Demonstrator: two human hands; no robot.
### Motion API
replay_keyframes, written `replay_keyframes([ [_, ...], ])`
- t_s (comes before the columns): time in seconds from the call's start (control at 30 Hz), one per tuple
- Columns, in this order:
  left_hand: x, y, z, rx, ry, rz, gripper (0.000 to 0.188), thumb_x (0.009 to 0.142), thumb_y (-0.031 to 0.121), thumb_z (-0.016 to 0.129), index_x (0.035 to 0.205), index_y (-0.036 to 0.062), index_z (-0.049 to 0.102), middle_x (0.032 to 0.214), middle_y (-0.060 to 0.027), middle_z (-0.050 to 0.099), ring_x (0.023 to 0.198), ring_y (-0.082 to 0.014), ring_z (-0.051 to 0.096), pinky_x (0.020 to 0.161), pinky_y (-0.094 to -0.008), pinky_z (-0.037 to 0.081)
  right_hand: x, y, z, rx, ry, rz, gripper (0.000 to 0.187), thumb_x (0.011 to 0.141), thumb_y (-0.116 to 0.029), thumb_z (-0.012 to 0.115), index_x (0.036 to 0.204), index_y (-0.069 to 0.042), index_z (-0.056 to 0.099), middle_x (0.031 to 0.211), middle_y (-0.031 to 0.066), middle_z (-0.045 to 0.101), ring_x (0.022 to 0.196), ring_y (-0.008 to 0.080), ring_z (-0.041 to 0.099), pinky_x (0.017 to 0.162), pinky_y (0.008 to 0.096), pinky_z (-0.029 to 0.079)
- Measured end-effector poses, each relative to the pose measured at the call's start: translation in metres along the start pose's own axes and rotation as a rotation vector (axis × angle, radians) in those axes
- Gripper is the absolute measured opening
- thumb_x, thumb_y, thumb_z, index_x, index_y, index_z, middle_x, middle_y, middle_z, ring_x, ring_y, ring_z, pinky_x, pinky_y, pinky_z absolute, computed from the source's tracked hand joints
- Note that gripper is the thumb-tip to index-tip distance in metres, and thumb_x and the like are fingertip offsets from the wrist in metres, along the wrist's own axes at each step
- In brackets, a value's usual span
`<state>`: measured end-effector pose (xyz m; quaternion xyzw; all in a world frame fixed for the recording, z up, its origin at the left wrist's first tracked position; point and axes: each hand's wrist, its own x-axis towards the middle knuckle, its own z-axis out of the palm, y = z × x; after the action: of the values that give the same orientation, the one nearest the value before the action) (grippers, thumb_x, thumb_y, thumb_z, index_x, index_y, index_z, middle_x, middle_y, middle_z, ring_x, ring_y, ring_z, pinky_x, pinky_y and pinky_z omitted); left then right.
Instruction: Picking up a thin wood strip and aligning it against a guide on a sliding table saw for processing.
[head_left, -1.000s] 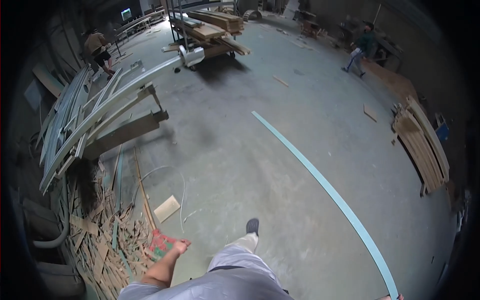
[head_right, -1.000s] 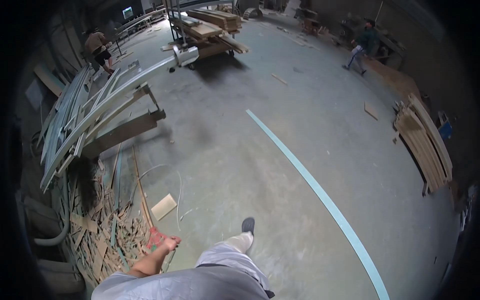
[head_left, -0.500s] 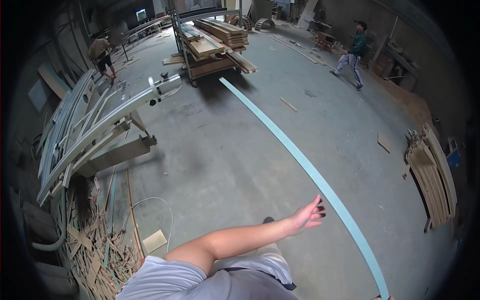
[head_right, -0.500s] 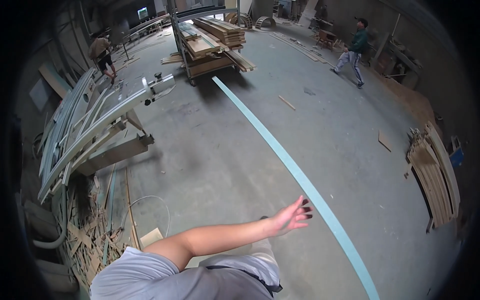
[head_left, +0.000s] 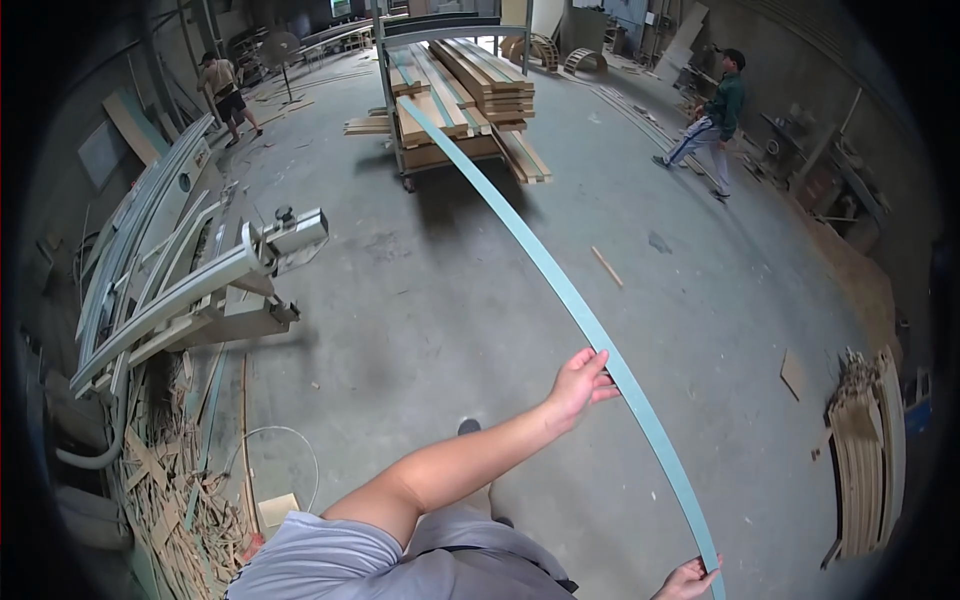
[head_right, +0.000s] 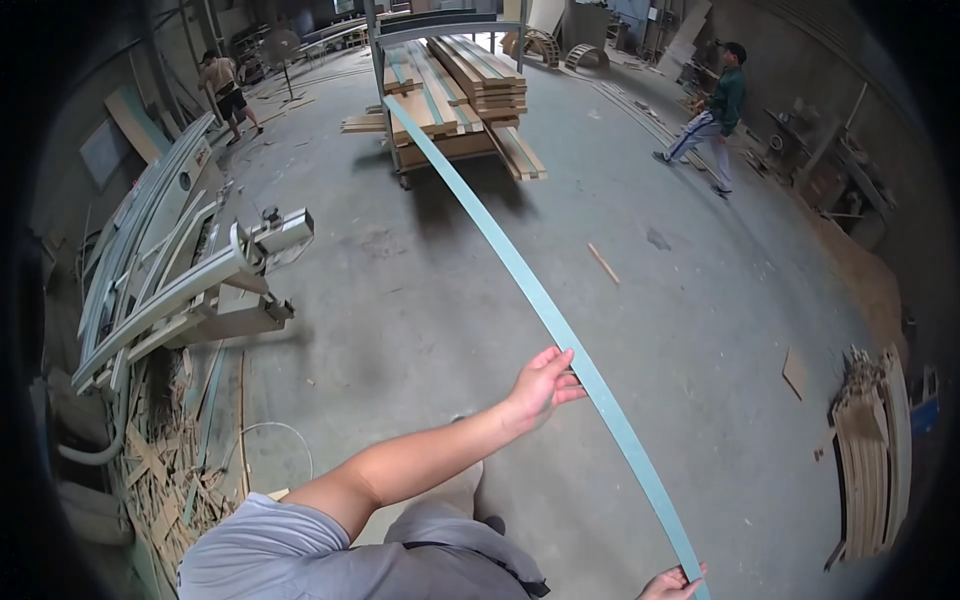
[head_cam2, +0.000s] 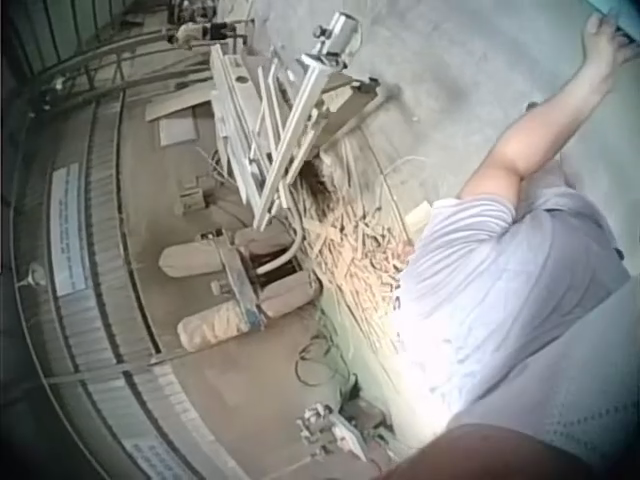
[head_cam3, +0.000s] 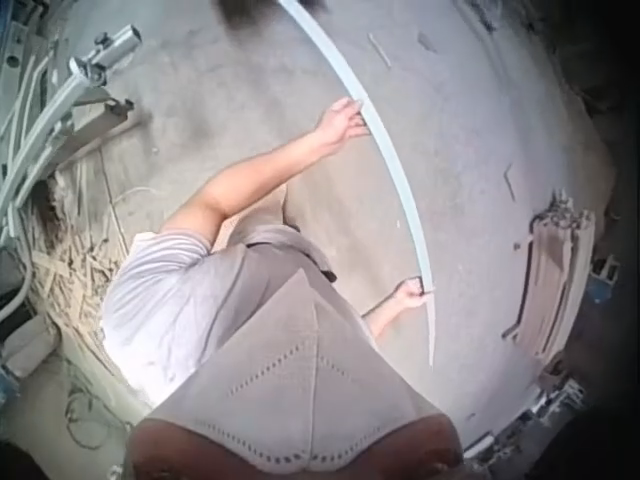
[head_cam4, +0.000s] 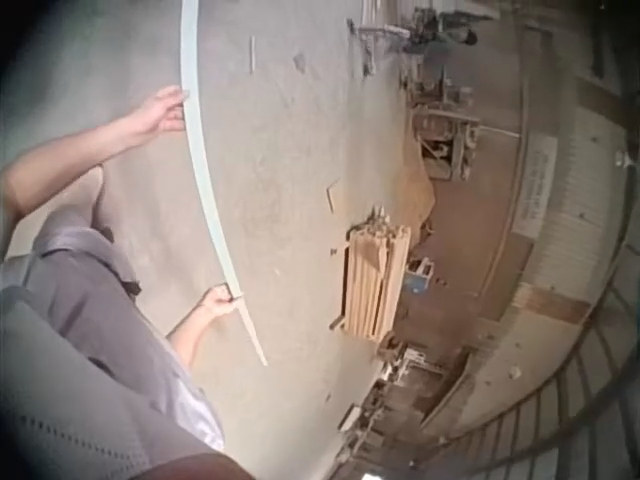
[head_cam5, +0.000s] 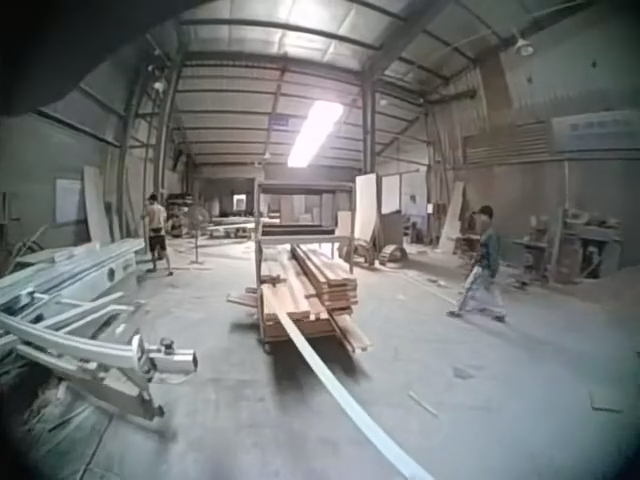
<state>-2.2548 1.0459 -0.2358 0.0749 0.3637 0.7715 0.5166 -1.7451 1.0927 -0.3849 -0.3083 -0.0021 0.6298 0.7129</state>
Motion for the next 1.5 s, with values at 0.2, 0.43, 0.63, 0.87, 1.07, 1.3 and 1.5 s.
replay_keyframes([
  [0.2, 0.126, 0.102, -0.053, 0.026, 0.061, 0.054, 0.021, 0.098, 0.028, 0.050, 0.102, 0.0075, 0.051, 0.102, -0.0072, 0.062, 0.093, -0.0201, 0.064, 0.084, -0.0373, 0.053, 0.004, 0.171, 0.102, -0.069, 0.151, 0.212, 0.023, 0.088, -0.027, 0.060, 0.098, -0.006, 0.063, 0.077, -0.0009, 0.061, 0.053, 0.0064, 0.049, 0.039, 0.0168, 0.041],
  [0.43, 0.276, 0.216, -0.117, 0.070, 0.143, 0.058, 0.020, 0.098, 0.028, 0.052, 0.101, 0.0081, 0.053, 0.098, -0.0058, 0.062, 0.091, -0.0193, 0.064, 0.081, -0.0366, 0.054, 0.002, 0.346, 0.220, -0.356, 0.104, 0.335, 0.022, 0.089, -0.030, 0.062, 0.091, -0.008, 0.064, 0.074, 0.0017, 0.063, 0.070, 0.0135, 0.057, 0.073, 0.0274, 0.053],
  [0.63, 0.405, 0.284, -0.173, 0.083, 0.204, 0.072, 0.018, 0.097, 0.027, 0.054, 0.099, 0.0095, 0.054, 0.096, -0.0044, 0.061, 0.088, -0.0183, 0.064, 0.079, -0.0351, 0.054, 0.044, 0.474, 0.272, -0.394, -0.225, 0.514, 0.014, 0.089, -0.028, 0.064, 0.089, -0.014, 0.062, 0.066, -0.0041, 0.052, 0.064, 0.0085, 0.047, 0.053, 0.0195, 0.041],
  [0.87, 0.558, 0.368, -0.241, 0.100, 0.356, 0.072, 0.019, 0.097, 0.029, 0.054, 0.102, 0.0100, 0.055, 0.094, -0.0033, 0.062, 0.088, -0.0182, 0.064, 0.078, -0.0353, 0.054, 0.102, 0.625, 0.336, -0.371, -0.021, 0.556, 0.022, 0.087, -0.030, 0.067, 0.102, -0.013, 0.063, 0.086, -0.0038, 0.063, 0.072, 0.0104, 0.055, 0.051, 0.0195, 0.044],
  [1.07, 0.664, 0.469, -0.302, 0.102, 0.445, 0.165, 0.019, 0.096, 0.030, 0.054, 0.100, 0.0112, 0.056, 0.087, -0.0013, 0.061, 0.078, -0.0156, 0.064, 0.070, -0.0326, 0.054, 0.109, 0.736, 0.439, -0.502, 0.021, 0.704, 0.033, 0.087, -0.035, 0.067, 0.111, -0.012, 0.061, 0.098, -0.0008, 0.063, 0.081, 0.0139, 0.056, 0.062, 0.0235, 0.049],
  [1.3, 0.759, 0.591, -0.370, -0.005, 0.438, 0.184, 0.020, 0.096, 0.028, 0.053, 0.102, 0.0087, 0.055, 0.091, -0.0050, 0.063, 0.082, -0.0194, 0.064, 0.073, -0.0346, 0.053, 0.087, 0.875, 0.506, -0.451, -0.089, 0.727, 0.033, 0.089, -0.037, 0.064, 0.107, -0.009, 0.059, 0.099, 0.0038, 0.060, 0.076, 0.0125, 0.054, 0.060, 0.0228, 0.048],
  [1.5, 0.819, 0.695, -0.449, -0.105, 0.431, 0.234, 0.022, 0.097, 0.026, 0.053, 0.107, 0.0069, 0.054, 0.094, -0.0063, 0.062, 0.087, -0.0212, 0.064, 0.076, -0.0354, 0.053, 0.004, 1.000, 0.585, -0.514, 0.021, 0.589, 0.028, 0.091, -0.033, 0.061, 0.101, -0.007, 0.058, 0.087, 0.0060, 0.062, 0.071, 0.0134, 0.055, 0.056, 0.0220, 0.046],
])
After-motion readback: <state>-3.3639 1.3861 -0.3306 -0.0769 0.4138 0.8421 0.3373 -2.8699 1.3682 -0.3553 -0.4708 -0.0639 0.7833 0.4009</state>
